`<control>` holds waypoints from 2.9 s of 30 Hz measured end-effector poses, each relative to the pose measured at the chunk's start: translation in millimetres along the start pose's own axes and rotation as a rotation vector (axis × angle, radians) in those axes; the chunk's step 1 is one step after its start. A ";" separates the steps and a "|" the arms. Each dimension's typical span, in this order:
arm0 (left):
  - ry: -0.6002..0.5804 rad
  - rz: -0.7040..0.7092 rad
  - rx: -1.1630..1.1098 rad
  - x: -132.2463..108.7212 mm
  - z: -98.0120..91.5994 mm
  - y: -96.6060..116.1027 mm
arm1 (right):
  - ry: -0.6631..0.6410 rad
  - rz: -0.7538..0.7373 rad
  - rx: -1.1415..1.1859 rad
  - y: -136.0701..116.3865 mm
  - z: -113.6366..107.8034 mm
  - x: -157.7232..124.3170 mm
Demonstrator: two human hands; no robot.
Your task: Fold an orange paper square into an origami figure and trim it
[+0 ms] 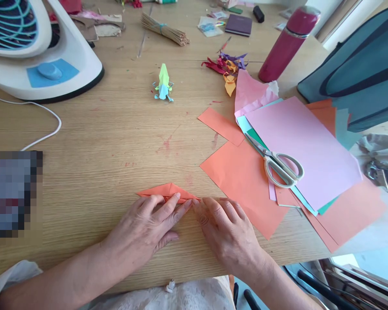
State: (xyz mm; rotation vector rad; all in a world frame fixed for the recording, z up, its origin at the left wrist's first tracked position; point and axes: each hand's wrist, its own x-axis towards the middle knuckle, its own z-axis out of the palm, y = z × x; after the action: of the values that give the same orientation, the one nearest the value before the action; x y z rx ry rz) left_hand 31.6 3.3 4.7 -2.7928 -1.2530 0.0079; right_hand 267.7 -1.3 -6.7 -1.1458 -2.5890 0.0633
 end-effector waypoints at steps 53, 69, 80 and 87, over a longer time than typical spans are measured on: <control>-0.048 0.022 -0.149 -7.1 9.7 -7.2 | -0.077 0.033 0.058 -3.8 -0.4 3.3; -0.076 0.013 -0.141 -6.2 8.1 -5.8 | 0.004 0.013 -0.100 -10.4 -0.9 3.2; -0.060 -0.004 -0.226 -9.2 12.0 -6.1 | 0.005 0.018 -0.043 -7.3 -2.6 1.1; -0.044 -0.001 -0.235 -9.4 12.6 -5.1 | 0.053 -0.029 -0.020 -7.2 -2.8 4.0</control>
State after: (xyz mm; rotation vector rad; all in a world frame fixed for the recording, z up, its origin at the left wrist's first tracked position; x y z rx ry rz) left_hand 21.0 0.6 -7.7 -3.0044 -1.3472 -0.0839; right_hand 260.9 -3.5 -1.7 -1.1012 -2.5649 0.0011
